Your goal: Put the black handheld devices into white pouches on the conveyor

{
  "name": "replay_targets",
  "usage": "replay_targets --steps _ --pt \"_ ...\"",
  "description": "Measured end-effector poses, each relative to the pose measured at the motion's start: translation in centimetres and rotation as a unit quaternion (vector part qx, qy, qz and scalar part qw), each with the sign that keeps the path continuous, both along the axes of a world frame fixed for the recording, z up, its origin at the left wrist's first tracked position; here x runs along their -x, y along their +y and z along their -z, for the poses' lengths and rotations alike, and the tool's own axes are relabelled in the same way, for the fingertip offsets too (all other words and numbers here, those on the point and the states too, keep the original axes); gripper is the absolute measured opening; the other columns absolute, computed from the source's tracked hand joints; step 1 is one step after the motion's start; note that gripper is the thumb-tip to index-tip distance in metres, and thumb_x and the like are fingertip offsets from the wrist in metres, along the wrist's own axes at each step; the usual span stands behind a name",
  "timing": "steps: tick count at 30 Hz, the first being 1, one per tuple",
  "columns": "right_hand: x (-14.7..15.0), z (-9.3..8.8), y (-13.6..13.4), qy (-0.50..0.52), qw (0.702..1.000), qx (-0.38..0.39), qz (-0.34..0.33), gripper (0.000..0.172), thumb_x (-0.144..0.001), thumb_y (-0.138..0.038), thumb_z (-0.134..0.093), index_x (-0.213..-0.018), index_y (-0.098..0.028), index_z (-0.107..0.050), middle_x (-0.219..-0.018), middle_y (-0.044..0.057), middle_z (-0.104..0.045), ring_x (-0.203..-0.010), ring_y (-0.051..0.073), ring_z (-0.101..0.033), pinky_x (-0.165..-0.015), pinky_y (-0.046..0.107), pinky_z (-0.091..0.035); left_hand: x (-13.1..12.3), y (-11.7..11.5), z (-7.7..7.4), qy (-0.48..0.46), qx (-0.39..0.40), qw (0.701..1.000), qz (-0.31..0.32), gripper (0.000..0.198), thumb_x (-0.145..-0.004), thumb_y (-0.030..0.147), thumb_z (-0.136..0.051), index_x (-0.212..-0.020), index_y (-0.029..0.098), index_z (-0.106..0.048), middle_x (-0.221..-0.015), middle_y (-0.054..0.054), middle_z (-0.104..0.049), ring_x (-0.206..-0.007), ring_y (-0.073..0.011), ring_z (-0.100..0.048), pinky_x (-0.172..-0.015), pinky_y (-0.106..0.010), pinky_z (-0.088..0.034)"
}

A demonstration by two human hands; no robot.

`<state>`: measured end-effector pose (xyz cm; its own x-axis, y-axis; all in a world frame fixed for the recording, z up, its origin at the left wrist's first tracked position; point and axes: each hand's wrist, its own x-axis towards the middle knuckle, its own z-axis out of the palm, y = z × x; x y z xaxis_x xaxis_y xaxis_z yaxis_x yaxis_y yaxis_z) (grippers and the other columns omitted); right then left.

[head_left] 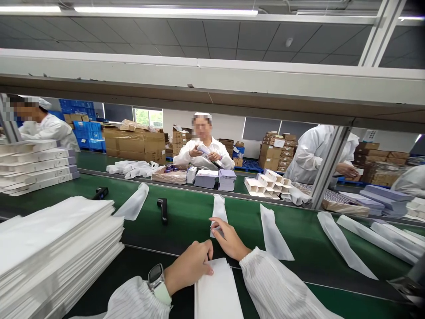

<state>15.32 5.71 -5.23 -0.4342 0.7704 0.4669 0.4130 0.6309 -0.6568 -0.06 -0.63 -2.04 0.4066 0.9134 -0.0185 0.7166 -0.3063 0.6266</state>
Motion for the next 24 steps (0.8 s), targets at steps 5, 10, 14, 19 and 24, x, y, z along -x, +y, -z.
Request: replay_targets --steps 5,10,14,19,24 --pt "-0.3 0.8 0.5 -0.006 1.0 0.021 0.017 0.028 -0.081 -0.023 -0.036 -0.109 -0.022 -0.041 -0.082 0.001 -0.055 -0.08 0.014 -0.051 -0.075 0.029 -0.039 0.2 0.5 0.7 0.017 -0.009 0.999 0.036 0.013 -0.064 0.028 -0.055 -0.059 0.017 -0.051 -0.054 0.004 -0.048 -0.057 -0.0122 -0.045 -0.047 -0.02 -0.025" --pt "-0.2 0.4 0.2 -0.038 0.999 -0.006 0.011 0.028 -0.083 -0.025 -0.034 -0.111 -0.024 -0.041 -0.087 0.001 -0.054 -0.086 0.015 -0.048 -0.08 0.03 -0.036 0.2 0.4 0.4 0.044 -0.064 0.996 0.053 0.017 -0.063 0.034 -0.059 -0.059 0.017 -0.055 -0.066 0.002 -0.052 -0.071 -0.0147 -0.046 -0.06 -0.022 -0.031" --pt "0.6 0.0 0.6 -0.13 0.991 -0.02 -0.032 0.031 -0.084 -0.029 -0.034 -0.115 -0.029 -0.039 -0.103 0.003 -0.048 -0.098 0.016 -0.042 -0.085 0.031 -0.033 -0.1 -0.2 0.1 0.108 -0.157 0.978 0.081 0.016 -0.062 0.031 -0.064 -0.059 0.016 -0.058 -0.077 0.0 -0.05 -0.078 -0.0159 -0.045 -0.066 -0.024 -0.032" --pt "3.0 -0.1 2.0 -0.264 0.962 -0.003 -0.067 0.044 -0.08 -0.043 -0.037 -0.122 -0.039 -0.025 -0.123 0.006 -0.03 -0.112 0.026 -0.03 -0.087 0.046 -0.026 -0.7 -1.1 0.0 0.195 -0.299 0.919 0.166 0.009 -0.067 0.022 -0.061 -0.064 0.015 -0.057 -0.077 -0.002 -0.051 -0.081 -0.0179 -0.044 -0.072 -0.028 -0.032" --pt "6.8 -0.2 4.0 -0.261 0.962 -0.01 -0.081 0.049 -0.077 -0.05 -0.038 -0.122 -0.042 -0.021 -0.127 0.007 -0.024 -0.115 0.029 -0.025 -0.086 0.048 -0.026 -0.9 -1.4 -0.5 0.182 -0.281 0.92 0.204 0.007 -0.068 0.019 -0.061 -0.066 0.016 -0.055 -0.073 0.001 -0.057 -0.077 -0.0154 -0.047 -0.065 -0.024 -0.033"
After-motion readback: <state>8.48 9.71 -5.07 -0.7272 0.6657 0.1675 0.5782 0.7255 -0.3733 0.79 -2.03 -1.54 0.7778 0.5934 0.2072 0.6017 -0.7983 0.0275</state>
